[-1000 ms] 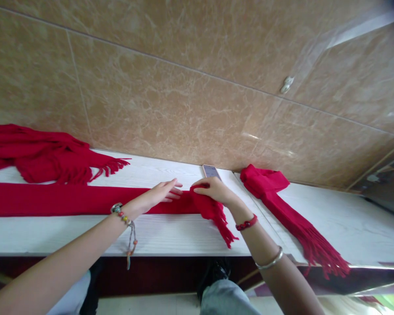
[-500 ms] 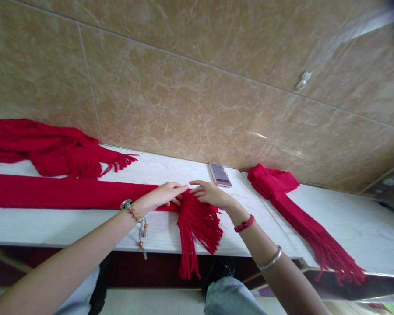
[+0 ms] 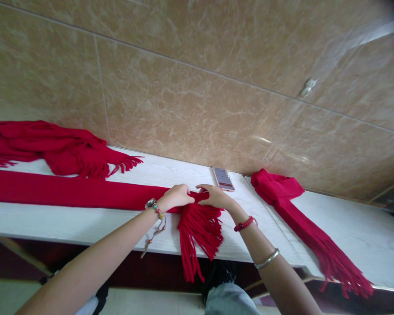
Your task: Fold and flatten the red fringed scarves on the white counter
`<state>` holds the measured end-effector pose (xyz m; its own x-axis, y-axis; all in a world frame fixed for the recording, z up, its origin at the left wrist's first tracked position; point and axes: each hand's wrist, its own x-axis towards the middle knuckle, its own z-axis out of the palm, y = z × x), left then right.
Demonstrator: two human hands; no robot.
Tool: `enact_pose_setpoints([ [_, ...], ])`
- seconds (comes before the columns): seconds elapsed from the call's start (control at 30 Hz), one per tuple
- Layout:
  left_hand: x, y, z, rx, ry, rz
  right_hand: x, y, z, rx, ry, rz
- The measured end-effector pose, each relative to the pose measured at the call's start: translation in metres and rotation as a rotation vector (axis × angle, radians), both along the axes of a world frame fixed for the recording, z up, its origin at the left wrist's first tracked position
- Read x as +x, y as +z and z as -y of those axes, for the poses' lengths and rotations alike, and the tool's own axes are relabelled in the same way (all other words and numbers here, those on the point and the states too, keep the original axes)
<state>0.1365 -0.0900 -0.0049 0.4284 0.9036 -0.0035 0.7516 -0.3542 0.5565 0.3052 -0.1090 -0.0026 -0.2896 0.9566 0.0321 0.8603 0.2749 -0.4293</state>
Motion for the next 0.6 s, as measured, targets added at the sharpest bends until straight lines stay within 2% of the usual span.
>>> enact_pose_setpoints([
  [0.17,-0.013,0.010,-0.003,-0.078,-0.142,0.042,0.015,0.002,-0.005,0.036,0.141,-0.043],
  [0.33,-0.049,0.030,-0.012,-0.068,-0.189,0.067,0.024,0.003,-0.004,0.069,0.289,-0.120],
  [0.47,-0.081,0.041,-0.021,-0.048,-0.168,0.041,0.006,0.002,0.000,0.050,0.305,-0.189],
  [0.6,-0.107,0.047,-0.025,-0.051,-0.041,0.016,-0.026,-0.002,-0.004,0.087,0.308,-0.299],
])
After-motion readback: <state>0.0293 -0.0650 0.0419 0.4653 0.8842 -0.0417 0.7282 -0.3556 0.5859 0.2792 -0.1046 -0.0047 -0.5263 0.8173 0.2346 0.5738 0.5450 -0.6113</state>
